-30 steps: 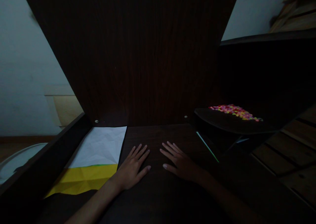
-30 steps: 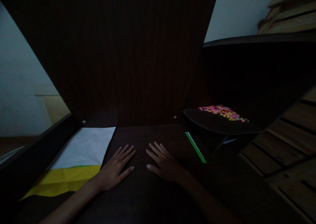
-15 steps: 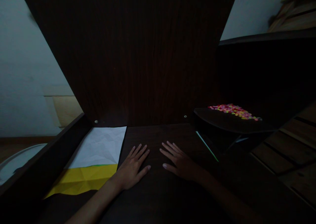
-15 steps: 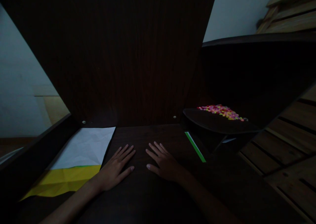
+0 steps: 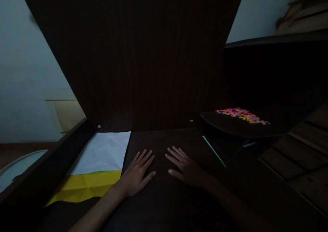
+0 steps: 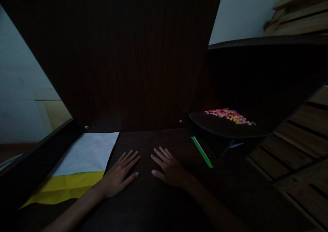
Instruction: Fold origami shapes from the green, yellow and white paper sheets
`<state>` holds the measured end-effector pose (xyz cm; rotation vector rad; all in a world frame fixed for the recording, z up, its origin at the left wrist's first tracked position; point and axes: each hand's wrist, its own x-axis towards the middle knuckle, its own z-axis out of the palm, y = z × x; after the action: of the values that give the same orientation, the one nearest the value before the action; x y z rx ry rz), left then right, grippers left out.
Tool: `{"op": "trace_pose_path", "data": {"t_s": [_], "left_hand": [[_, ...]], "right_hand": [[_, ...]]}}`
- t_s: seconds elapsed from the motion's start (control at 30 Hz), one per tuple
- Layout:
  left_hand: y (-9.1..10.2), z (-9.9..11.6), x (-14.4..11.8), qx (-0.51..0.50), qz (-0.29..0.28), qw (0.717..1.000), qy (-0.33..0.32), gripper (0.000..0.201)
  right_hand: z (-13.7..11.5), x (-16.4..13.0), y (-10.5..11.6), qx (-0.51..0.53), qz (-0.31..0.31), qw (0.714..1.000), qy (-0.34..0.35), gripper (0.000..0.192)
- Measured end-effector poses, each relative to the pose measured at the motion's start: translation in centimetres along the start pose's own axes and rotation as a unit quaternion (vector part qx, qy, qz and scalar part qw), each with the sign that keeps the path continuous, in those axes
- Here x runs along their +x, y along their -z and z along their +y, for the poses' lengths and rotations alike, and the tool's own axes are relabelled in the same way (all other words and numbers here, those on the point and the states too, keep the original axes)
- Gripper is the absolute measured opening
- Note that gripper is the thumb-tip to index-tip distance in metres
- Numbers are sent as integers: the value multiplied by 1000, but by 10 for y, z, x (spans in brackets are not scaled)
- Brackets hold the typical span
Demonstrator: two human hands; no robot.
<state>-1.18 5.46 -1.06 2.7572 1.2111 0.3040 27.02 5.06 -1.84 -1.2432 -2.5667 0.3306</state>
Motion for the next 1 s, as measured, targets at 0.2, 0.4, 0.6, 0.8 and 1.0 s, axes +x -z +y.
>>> {"op": "trace_pose_path", "data": {"t_s": [0.2, 0.4, 0.6, 0.8, 1.0], "left_hand": [[-3, -2, -1, -3, -3, 1000, 2, 62], [-2, -2, -1, -9, 13, 1000, -9, 61], [-1, -1, -1, -9, -6, 1000, 3, 61], [-1, -1, 0, -8, 4, 1000, 0, 60], [0, 0, -1, -3, 10, 1000, -4, 60]], "right_hand": [[1, 0, -1, 1, -1, 1000, 0, 64], [0, 0, -1, 0, -1, 1000, -3, 64], [0, 1, 1, 0, -14, 1000, -7, 64], [0, 1, -1, -2, -4, 1000, -4, 64], [-2, 1, 2, -8, -10, 1000, -6, 64]]}}
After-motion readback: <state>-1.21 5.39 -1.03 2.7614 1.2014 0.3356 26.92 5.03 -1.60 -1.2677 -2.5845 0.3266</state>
